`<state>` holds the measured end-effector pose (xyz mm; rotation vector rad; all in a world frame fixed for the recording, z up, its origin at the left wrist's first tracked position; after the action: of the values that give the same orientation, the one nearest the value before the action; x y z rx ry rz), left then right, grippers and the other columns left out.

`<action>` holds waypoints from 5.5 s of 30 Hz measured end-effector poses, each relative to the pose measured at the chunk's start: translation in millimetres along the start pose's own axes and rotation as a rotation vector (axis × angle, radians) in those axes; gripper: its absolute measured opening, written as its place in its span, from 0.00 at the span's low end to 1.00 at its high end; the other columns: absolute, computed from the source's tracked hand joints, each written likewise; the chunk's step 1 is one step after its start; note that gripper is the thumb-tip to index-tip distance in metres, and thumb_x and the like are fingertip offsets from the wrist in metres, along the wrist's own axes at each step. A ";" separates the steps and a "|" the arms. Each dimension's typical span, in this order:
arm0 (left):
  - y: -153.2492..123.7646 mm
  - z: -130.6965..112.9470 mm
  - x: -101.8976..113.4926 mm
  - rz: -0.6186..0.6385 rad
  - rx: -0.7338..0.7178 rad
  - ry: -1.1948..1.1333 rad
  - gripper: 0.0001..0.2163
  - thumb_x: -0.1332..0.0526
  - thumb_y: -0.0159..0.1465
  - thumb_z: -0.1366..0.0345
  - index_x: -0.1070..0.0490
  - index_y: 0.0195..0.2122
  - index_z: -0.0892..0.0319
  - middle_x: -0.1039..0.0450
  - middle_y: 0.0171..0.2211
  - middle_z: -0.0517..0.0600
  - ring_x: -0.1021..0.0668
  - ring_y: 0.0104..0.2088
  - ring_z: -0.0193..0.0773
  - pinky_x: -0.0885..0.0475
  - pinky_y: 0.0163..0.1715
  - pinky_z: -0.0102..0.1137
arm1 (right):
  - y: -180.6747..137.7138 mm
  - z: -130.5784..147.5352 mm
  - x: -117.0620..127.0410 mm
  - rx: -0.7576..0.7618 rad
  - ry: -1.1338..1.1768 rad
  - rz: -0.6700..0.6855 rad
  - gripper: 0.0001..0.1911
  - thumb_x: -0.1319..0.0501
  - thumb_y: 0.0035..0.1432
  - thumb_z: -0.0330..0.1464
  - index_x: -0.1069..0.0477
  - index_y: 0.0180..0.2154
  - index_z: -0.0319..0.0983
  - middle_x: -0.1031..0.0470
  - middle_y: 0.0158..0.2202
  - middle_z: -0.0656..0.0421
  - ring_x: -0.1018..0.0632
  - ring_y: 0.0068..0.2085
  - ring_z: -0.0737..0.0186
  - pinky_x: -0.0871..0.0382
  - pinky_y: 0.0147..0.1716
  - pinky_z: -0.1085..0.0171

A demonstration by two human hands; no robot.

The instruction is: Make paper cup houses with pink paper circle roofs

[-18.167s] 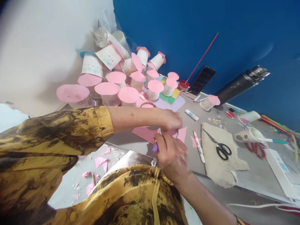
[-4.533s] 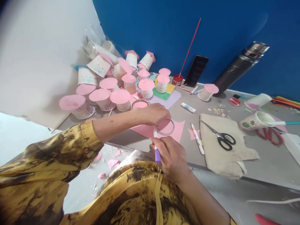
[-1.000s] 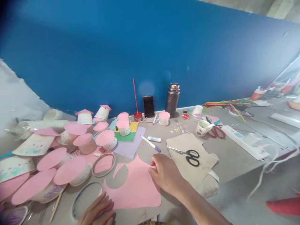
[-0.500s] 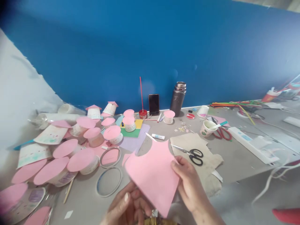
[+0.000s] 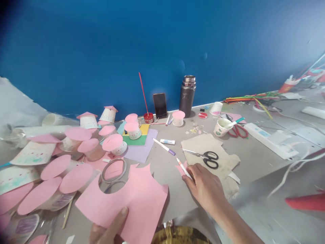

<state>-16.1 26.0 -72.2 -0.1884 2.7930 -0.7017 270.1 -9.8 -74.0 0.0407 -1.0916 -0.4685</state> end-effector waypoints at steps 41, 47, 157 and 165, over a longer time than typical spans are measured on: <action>-1.9 -28.7 -2.3 0.140 0.004 -0.255 0.33 0.24 0.50 0.62 0.25 0.58 0.63 0.15 0.41 0.58 0.14 0.44 0.56 0.18 0.47 0.42 | -22.5 45.1 3.0 -0.054 1.016 0.896 0.38 0.38 0.50 0.68 0.27 0.35 0.38 0.27 0.29 0.56 0.30 0.30 0.63 0.40 0.29 0.65; 1.3 -29.0 0.9 0.093 -0.132 -0.141 0.29 0.23 0.49 0.57 0.20 0.51 0.64 0.15 0.38 0.58 0.15 0.43 0.53 0.18 0.39 0.35 | -22.4 49.1 7.0 -0.068 1.073 0.931 0.39 0.37 0.48 0.68 0.27 0.35 0.37 0.28 0.28 0.57 0.34 0.27 0.66 0.45 0.27 0.65; 20.8 -58.2 24.1 0.351 -0.311 0.221 0.11 0.26 0.54 0.58 0.16 0.33 0.61 0.19 0.28 0.54 0.19 0.29 0.45 0.21 0.29 0.35 | -45.0 51.0 -10.5 -0.252 1.087 1.060 0.28 0.29 0.53 0.55 0.24 0.31 0.35 0.29 0.20 0.61 0.32 0.23 0.70 0.41 0.26 0.67; 26.5 -62.5 25.7 0.386 -0.292 0.249 0.11 0.26 0.54 0.59 0.16 0.34 0.60 0.19 0.28 0.54 0.20 0.28 0.43 0.23 0.26 0.32 | -46.9 46.7 -12.7 -0.273 1.087 1.075 0.28 0.29 0.52 0.55 0.24 0.31 0.35 0.30 0.20 0.62 0.33 0.22 0.70 0.42 0.25 0.68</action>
<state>-59.7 72.3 -37.2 0.4038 3.0228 -0.2379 208.9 -38.1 -74.9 -0.4661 0.1168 0.3872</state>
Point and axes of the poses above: each hand's wrist, its own y-axis towards the middle knuckle, its own x-axis out of the back of the hand, z = x × y, the point moved 3 cm from there along y, towards the middle knuckle
